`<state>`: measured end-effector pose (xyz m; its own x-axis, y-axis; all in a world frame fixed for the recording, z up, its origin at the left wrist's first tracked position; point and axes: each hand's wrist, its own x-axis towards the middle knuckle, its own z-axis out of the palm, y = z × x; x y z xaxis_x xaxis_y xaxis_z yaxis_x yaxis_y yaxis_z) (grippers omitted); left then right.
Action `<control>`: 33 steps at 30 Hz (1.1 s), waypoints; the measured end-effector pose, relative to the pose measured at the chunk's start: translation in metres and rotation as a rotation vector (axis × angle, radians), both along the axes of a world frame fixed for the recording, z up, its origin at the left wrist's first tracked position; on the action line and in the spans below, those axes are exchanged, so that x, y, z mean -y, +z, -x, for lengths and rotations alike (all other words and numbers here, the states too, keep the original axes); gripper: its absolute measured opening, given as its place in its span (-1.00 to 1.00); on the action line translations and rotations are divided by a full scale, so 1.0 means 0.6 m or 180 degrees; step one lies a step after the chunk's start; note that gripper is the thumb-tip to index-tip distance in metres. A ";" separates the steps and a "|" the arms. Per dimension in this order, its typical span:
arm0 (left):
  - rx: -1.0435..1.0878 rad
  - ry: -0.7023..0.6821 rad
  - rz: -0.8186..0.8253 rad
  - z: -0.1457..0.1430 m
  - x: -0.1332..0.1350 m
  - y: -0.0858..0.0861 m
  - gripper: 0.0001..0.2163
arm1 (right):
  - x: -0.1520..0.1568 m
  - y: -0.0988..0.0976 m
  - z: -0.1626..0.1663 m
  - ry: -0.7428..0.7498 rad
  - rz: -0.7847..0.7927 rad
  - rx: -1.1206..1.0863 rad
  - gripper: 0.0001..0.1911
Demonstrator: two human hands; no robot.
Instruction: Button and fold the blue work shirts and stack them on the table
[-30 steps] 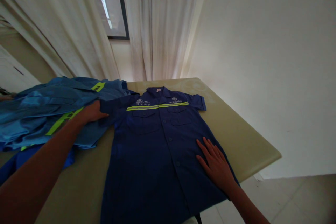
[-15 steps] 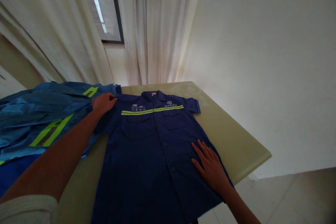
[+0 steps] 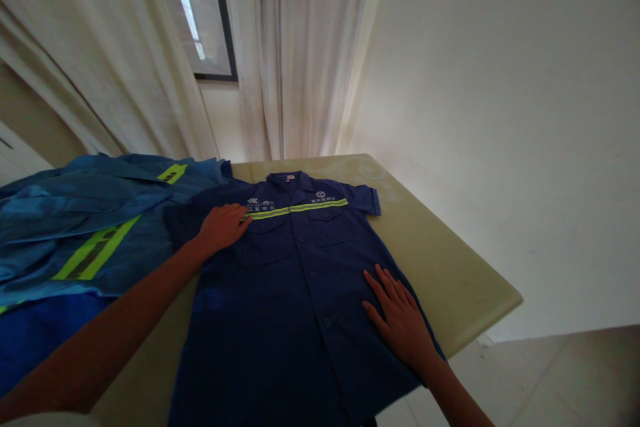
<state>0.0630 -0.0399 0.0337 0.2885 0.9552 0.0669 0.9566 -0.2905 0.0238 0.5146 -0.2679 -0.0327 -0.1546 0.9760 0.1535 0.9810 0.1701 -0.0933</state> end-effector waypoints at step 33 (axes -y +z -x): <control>0.0671 -0.2122 0.0551 -0.092 0.478 -0.056 -0.19 | 0.109 0.060 -0.040 0.0149 0.0676 -0.0043 -0.18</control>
<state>0.1184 -0.3267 0.0004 0.8114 0.5824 0.0491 0.5471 -0.7864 0.2869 0.5383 -0.3332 0.0031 -0.1999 0.9784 -0.0525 0.9709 0.1905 -0.1450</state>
